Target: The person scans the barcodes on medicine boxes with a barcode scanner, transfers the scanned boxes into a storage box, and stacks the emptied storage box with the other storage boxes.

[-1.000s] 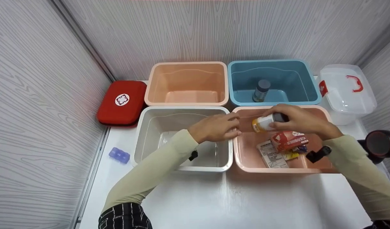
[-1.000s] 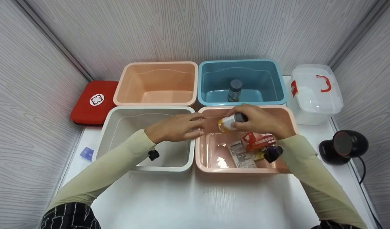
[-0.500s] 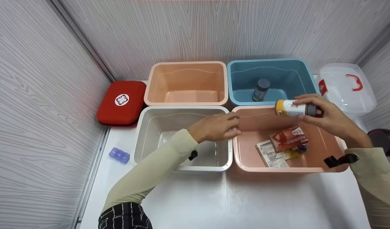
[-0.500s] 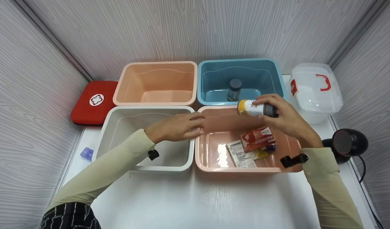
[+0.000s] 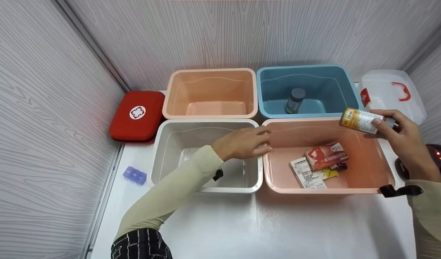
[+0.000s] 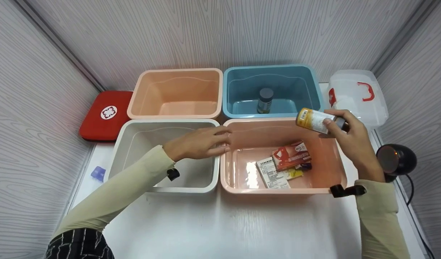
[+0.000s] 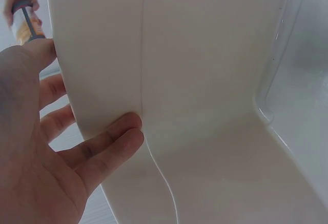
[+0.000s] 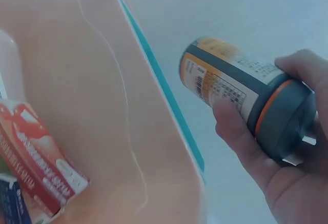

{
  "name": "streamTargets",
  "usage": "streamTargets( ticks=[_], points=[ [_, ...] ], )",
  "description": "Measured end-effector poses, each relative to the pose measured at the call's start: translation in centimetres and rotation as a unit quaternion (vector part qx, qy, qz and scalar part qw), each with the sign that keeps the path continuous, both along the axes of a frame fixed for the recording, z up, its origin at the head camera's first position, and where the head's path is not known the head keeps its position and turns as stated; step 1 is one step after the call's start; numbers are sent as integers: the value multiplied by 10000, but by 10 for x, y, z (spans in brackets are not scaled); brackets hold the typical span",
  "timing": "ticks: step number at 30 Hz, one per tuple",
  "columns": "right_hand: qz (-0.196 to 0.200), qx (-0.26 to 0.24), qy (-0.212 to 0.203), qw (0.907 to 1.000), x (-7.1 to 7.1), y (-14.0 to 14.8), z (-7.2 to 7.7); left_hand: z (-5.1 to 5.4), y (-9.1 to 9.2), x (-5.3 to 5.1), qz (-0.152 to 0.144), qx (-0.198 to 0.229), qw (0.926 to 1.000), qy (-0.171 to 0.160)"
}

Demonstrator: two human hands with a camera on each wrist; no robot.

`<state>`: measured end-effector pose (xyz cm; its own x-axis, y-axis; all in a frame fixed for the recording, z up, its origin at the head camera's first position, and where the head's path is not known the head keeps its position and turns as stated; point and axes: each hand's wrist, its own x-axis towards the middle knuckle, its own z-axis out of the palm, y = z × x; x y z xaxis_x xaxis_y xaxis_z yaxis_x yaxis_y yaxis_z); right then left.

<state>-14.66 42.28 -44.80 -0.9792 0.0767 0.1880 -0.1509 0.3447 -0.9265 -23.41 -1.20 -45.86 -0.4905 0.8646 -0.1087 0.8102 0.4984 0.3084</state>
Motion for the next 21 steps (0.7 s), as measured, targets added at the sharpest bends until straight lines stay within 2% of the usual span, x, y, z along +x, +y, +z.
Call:
streamTargets(
  ticks=[2,5,8,12,16,19,21],
  points=[
    [32,-551,61,9985,5,6,-4,1,0,0,8,-21,10000,3],
    [80,-1038,185,9944,12,15,-8,1,0,0,-5,-20,10000,29],
    [12,-1612,288,9865,19,23,-13,0,-1,0,-25,1,10000,60],
    [-419,-2075,156,9772,29,32,-23,-1,-1,0,-42,18,10000,62],
    [-1165,-2026,-235,9720,40,40,-34,-1,-1,0,-60,49,10000,44],
    [-1326,-2370,-217,9622,48,45,-43,0,-1,0,-65,79,9999,60],
    [-1228,-2798,-87,9521,53,48,-51,1,-1,1,-54,105,9999,71]
  ],
)
